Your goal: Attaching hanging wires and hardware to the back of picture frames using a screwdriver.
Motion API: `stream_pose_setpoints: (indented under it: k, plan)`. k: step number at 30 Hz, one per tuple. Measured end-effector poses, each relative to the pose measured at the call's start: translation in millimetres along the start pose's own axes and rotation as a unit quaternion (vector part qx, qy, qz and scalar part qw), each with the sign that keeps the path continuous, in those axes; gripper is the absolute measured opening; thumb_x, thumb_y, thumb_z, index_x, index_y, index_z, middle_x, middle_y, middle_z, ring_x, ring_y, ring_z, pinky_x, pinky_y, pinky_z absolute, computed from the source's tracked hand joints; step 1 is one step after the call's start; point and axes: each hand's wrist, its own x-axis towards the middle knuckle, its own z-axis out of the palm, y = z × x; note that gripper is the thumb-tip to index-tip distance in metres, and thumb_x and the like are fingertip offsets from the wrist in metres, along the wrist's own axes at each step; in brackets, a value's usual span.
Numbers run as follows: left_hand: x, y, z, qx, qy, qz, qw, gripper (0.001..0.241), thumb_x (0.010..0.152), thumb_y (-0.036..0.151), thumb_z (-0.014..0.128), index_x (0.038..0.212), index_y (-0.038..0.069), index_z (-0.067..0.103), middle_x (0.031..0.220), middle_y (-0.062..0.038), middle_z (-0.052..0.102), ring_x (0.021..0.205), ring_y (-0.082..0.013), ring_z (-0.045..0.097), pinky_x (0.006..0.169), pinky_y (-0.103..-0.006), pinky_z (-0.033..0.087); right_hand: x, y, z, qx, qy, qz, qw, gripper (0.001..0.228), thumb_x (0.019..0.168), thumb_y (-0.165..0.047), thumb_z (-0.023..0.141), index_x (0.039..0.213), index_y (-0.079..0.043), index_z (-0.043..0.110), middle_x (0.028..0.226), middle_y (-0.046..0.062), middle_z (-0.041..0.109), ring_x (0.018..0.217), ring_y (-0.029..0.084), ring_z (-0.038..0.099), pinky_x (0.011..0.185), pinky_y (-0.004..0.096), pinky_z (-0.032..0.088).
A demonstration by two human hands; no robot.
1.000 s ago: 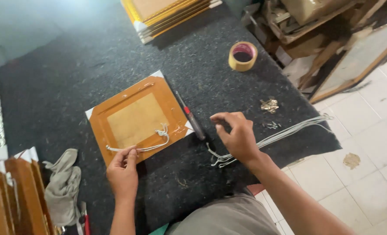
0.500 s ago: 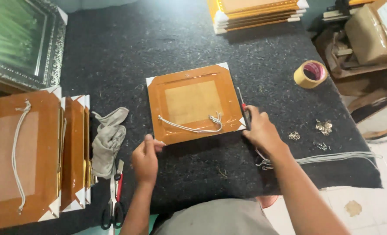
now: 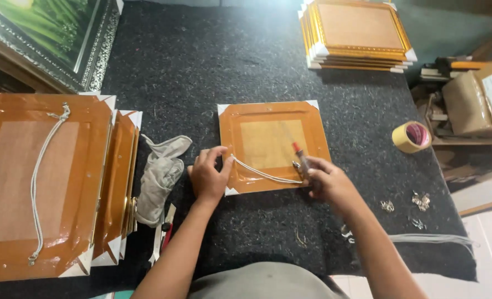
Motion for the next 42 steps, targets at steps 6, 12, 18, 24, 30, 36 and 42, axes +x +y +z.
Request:
stream_pose_setpoints:
  k: [6, 12, 18, 24, 30, 36, 42]
  plan:
    - [-0.9, -10.1, 7.5, 0.044, 0.009, 0.049, 0.998, 0.017, 0.075, 0.033, 0.059, 0.093, 0.034, 0.059, 0.087, 0.009, 0.05, 0.081, -0.0159, 0.054, 0.068, -0.0334, 0.04, 12.7, -2.9, 24.9, -0.162, -0.065, -0.017, 0.984, 0.044, 0.069, -0.017, 0.05, 0.11, -0.005, 0.062, 0.058, 0.012, 0.049, 0.048, 0.017, 0.045, 0.041, 0.027, 0.04]
    - [-1.5, -17.9, 10.9, 0.042, 0.003, 0.057, 0.997, 0.016, 0.076, 0.034, 0.059, 0.091, 0.038, 0.059, 0.088, 0.008, 0.049, 0.082, -0.0177, 0.054, 0.068, -0.0348, 0.041, 20.4, -17.0, 44.2, -0.389, -0.076, -0.083, 0.914, 0.041, 0.071, -0.021, 0.048, 0.108, -0.016, 0.064, 0.097, 0.017, 0.066, 0.096, 0.034, 0.059, 0.085, 0.042, 0.045]
    - [-1.3, -14.9, 5.1, 0.032, -0.03, 0.034, 0.998, 0.014, 0.078, 0.036, 0.056, 0.091, 0.039, 0.059, 0.09, 0.009, 0.049, 0.086, -0.0162, 0.054, 0.07, -0.0322, 0.04, 9.2, -41.1, 55.6, -0.462, -0.057, -0.072, 0.882, 0.039, 0.071, -0.023, 0.049, 0.107, -0.022, 0.065, 0.092, 0.006, 0.07, 0.096, 0.028, 0.061, 0.088, 0.039, 0.045]
    - [-1.9, -12.7, 1.6, 0.025, -0.041, 0.038, 0.998, 0.014, 0.078, 0.036, 0.056, 0.091, 0.04, 0.06, 0.09, 0.008, 0.05, 0.087, -0.018, 0.054, 0.071, -0.0334, 0.04, -4.3, -61.8, 61.2, -0.5, -0.048, -0.081, 0.861, 0.038, 0.072, -0.025, 0.049, 0.106, -0.022, 0.066, 0.093, 0.006, 0.07, 0.097, 0.029, 0.061, 0.089, 0.039, 0.045]
    - [-2.0, -15.2, 2.7, 0.024, -0.041, 0.048, 0.998, 0.015, 0.079, 0.035, 0.056, 0.093, 0.04, 0.06, 0.09, 0.008, 0.049, 0.087, -0.018, 0.054, 0.072, -0.0338, 0.04, -13.1, -72.8, 62.0, -0.513, -0.034, -0.093, 0.853, 0.036, 0.072, -0.028, 0.052, 0.104, -0.023, 0.066, 0.094, 0.008, 0.069, 0.097, 0.03, 0.06, 0.088, 0.039, 0.045]
    - [-3.1, -13.0, 1.7, 0.02, -0.03, 0.051, 0.998, 0.014, 0.078, 0.034, 0.058, 0.091, 0.039, 0.062, 0.089, 0.008, 0.05, 0.085, -0.0163, 0.055, 0.071, -0.0326, 0.04, -11.9, -75.8, 59.1, -0.516, -0.033, -0.1, 0.85, 0.034, 0.073, -0.029, 0.053, 0.103, -0.023, 0.067, 0.094, 0.008, 0.069, 0.096, 0.031, 0.061, 0.086, 0.039, 0.046]
    - [-3.7, -12.4, 1.3, 0.022, -0.023, 0.051, 0.998, 0.015, 0.078, 0.034, 0.059, 0.092, 0.038, 0.062, 0.089, 0.009, 0.05, 0.085, -0.0148, 0.055, 0.072, -0.0318, 0.04, -13.5, -85.7, 62.5, -0.54, -0.041, -0.113, 0.833, 0.033, 0.074, -0.03, 0.052, 0.102, -0.023, 0.067, 0.094, 0.009, 0.068, 0.095, 0.031, 0.061, 0.084, 0.039, 0.047]
